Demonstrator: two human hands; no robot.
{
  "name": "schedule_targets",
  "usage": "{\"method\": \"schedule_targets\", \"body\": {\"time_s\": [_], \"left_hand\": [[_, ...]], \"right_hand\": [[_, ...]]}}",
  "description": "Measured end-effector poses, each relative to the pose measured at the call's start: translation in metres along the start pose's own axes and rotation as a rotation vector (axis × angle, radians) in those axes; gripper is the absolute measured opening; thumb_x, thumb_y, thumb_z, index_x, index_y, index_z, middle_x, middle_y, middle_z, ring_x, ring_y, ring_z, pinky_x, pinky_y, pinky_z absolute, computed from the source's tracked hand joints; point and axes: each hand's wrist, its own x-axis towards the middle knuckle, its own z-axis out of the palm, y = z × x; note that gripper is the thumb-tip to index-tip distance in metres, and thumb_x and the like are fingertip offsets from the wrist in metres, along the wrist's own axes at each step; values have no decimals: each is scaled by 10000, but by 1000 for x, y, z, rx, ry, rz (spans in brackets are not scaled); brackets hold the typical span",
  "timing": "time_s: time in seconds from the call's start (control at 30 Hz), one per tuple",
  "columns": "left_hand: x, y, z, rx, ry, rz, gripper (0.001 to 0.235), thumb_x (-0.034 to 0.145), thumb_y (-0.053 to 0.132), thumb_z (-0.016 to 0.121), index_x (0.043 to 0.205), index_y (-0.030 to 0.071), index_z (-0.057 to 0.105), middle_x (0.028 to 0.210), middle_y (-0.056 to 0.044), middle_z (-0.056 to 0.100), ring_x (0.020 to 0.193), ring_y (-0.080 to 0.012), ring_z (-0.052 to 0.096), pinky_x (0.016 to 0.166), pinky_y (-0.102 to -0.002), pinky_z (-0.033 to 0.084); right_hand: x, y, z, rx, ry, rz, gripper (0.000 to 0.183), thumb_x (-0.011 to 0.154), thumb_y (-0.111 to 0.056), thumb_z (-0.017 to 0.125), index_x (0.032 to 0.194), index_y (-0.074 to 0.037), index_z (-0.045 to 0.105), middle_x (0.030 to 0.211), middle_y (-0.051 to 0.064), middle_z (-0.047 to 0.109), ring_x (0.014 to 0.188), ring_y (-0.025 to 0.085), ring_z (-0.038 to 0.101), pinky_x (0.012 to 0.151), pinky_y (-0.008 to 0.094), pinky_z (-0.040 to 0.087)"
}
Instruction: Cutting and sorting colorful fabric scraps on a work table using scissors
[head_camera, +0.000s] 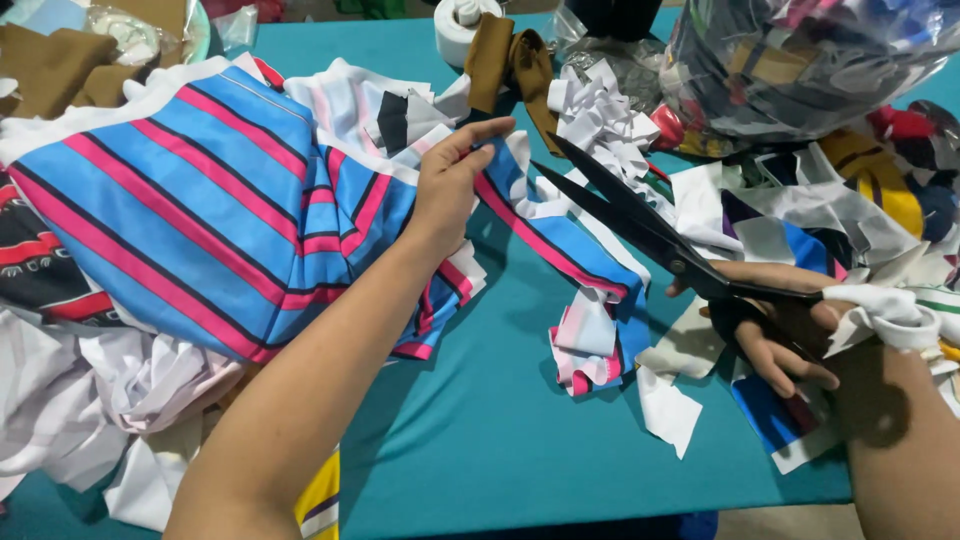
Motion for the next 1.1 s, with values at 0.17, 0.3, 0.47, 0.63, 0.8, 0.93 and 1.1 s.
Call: {"method": "schedule_targets", "body": {"time_s": [0.17, 0.3, 0.47, 0.63, 0.8, 0.93, 1.1], "left_hand": [[1, -1, -4, 36, -38, 41, 449, 936, -50, 644, 1347, 119, 704, 1314, -112, 717, 1265, -192, 633, 1096, -356, 485], [-1, 0, -5, 8, -82, 43, 579, 859, -122, 664, 1388, 114, 674, 1371, -85, 693, 1315, -163, 601, 1117, -338, 481], [0, 1, -3, -61, -97, 31, 570, 858, -104, 707, 1389, 100, 676, 1355, -108, 699, 1297, -182, 620, 1095, -336, 500], [0, 12, -2, 4, -172, -5, 526, 853, 41, 778, 1358, 60, 630, 1383, -112, 655, 1259, -229, 639, 1043, -333, 599], [-2, 15, 0, -8, -169, -43, 614, 822, 87, 820, 1396, 69, 603, 1371, -107, 647, 1226, -212, 637, 1058, -338, 587], [-6, 6, 4, 82, -145, 6, 729, 775, 147, 855, 1444, 98, 569, 1452, -106, 608, 1346, -226, 576, 1147, -360, 504], [-5, -12, -3, -113, -120, -8, 921, 757, -10, 915, 1560, 89, 474, 1469, -144, 569, 1343, -218, 534, 1112, -374, 532]], "right_hand": [[-5, -3, 0, -14, 44, 9, 832, 1070, -387, 683, 1629, -48, 169, 780, 385, 682, 429, 191, 610, 371, 264, 516], [5, 4, 1, -19, 81, 14, 856, 1055, -396, 697, 1626, -35, 171, 741, 372, 678, 408, 188, 603, 354, 262, 504], [45, 20, 3, -25, 124, 18, 887, 1035, -407, 715, 1622, -18, 174, 692, 357, 674, 382, 185, 594, 331, 261, 490], [100, 41, 7, -33, 156, 19, 912, 1020, -415, 729, 1618, -5, 176, 653, 344, 671, 362, 182, 587, 313, 259, 478], [124, 59, -7, 72, -105, 84, 895, 1063, -365, 643, 1646, -119, 10, 840, 312, 699, 542, 236, 653, 432, 298, 542], [139, 69, 12, 44, 130, 185, 985, 948, -418, 725, 1633, -90, 97, 723, 266, 670, 426, 259, 621, 337, 299, 486], [141, 100, 13, 199, -42, -151, 575, 1116, -60, 355, 1659, -93, 170, 1125, 340, 691, 684, 378, 731, 517, 429, 596]]}}
